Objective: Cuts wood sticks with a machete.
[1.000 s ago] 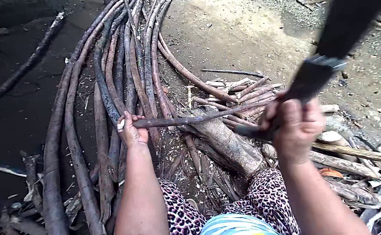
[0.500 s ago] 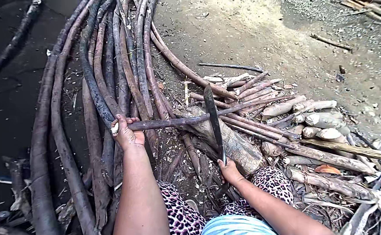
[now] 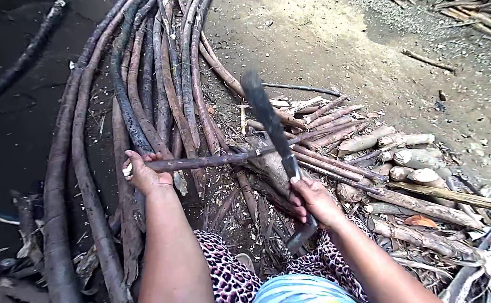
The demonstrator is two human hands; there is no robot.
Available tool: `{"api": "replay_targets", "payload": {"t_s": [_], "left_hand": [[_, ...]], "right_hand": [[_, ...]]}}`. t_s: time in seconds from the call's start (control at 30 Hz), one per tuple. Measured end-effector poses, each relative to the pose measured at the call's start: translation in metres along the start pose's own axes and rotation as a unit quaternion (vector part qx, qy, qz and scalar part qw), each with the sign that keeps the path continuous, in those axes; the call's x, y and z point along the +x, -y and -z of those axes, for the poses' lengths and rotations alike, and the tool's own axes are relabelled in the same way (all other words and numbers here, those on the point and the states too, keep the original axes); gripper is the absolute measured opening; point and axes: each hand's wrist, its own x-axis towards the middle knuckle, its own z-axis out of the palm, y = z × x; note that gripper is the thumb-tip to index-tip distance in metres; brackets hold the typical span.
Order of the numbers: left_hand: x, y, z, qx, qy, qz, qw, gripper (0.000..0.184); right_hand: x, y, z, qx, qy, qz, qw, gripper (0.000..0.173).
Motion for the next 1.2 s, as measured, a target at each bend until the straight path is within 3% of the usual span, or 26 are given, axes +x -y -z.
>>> {"api": "replay_targets", "payload": {"t_s": [0.1, 0.23, 0.33, 0.4, 0.43, 0.5, 0.57, 0.6, 0.63, 0.67, 0.73, 0.83, 1.03, 1.1, 1.17, 1.2], "left_hand": [[0.009, 0.009, 0.003, 0.006, -0.046, 0.022, 0.999, 0.019], [0.01, 0.017, -0.007, 0.003, -0.04, 0.016, 0.999, 0.018], [0.01, 0.023, -0.012, 0.0, -0.046, 0.027, 0.999, 0.018], [0.011, 0.024, -0.013, 0.004, -0.049, 0.026, 0.998, 0.018], [0.01, 0.024, -0.013, 0.005, -0.05, 0.024, 0.998, 0.016], [0.011, 0.023, -0.013, 0.009, -0.044, 0.023, 0.999, 0.016], [0.01, 0.022, -0.014, 0.017, -0.038, 0.02, 0.999, 0.015], [0.008, 0.021, -0.013, 0.019, -0.034, 0.017, 0.999, 0.014], [0.007, 0.021, -0.013, 0.015, -0.028, 0.013, 0.999, 0.014], [0.006, 0.02, -0.015, 0.01, -0.02, 0.011, 1.0, 0.015], [0.007, 0.017, -0.014, 0.004, -0.004, 0.008, 1.0, 0.015], [0.008, 0.015, -0.011, -0.018, 0.013, 0.013, 1.0, 0.013], [0.005, 0.005, -0.01, -0.082, 0.184, -0.004, 0.98, 0.026], [0.005, 0.005, -0.01, -0.068, 0.157, -0.016, 0.985, 0.023], [0.005, 0.012, -0.011, -0.031, 0.071, -0.026, 0.997, 0.016], [0.005, 0.015, -0.012, -0.01, 0.023, -0.021, 0.999, 0.015]], "right_hand": [[-0.014, 0.035, 0.007, -0.04, -0.02, 0.217, 0.975, 0.024], [-0.019, 0.103, 0.011, -0.048, -0.039, 0.521, 0.851, 0.026], [-0.002, 0.15, 0.005, 0.003, -0.11, 0.65, 0.752, 0.027], [0.017, 0.148, -0.002, 0.033, -0.163, 0.677, 0.717, 0.03], [0.025, 0.124, -0.004, 0.011, -0.186, 0.659, 0.728, 0.031], [0.039, 0.022, -0.001, -0.109, -0.241, 0.518, 0.814, 0.033], [0.044, -0.093, 0.008, -0.304, -0.232, 0.208, 0.9, 0.038], [0.045, -0.125, 0.009, -0.36, -0.173, 0.023, 0.916, 0.04], [0.049, -0.142, 0.008, -0.377, -0.124, -0.101, 0.912, 0.041], [0.052, -0.146, 0.005, -0.365, -0.101, -0.158, 0.912, 0.039], [0.044, -0.136, 0.005, -0.287, -0.082, -0.182, 0.937, 0.032], [0.026, -0.097, 0.022, -0.069, -0.027, -0.206, 0.976, 0.03], [0.016, -0.025, 0.021, 0.131, 0.02, -0.25, 0.959, 0.048], [0.026, -0.032, 0.016, 0.082, 0.008, -0.231, 0.969, 0.043], [0.038, -0.065, 0.017, -0.136, -0.021, -0.187, 0.973, 0.033], [0.042, -0.083, 0.017, -0.275, -0.038, -0.169, 0.946, 0.033]]}}
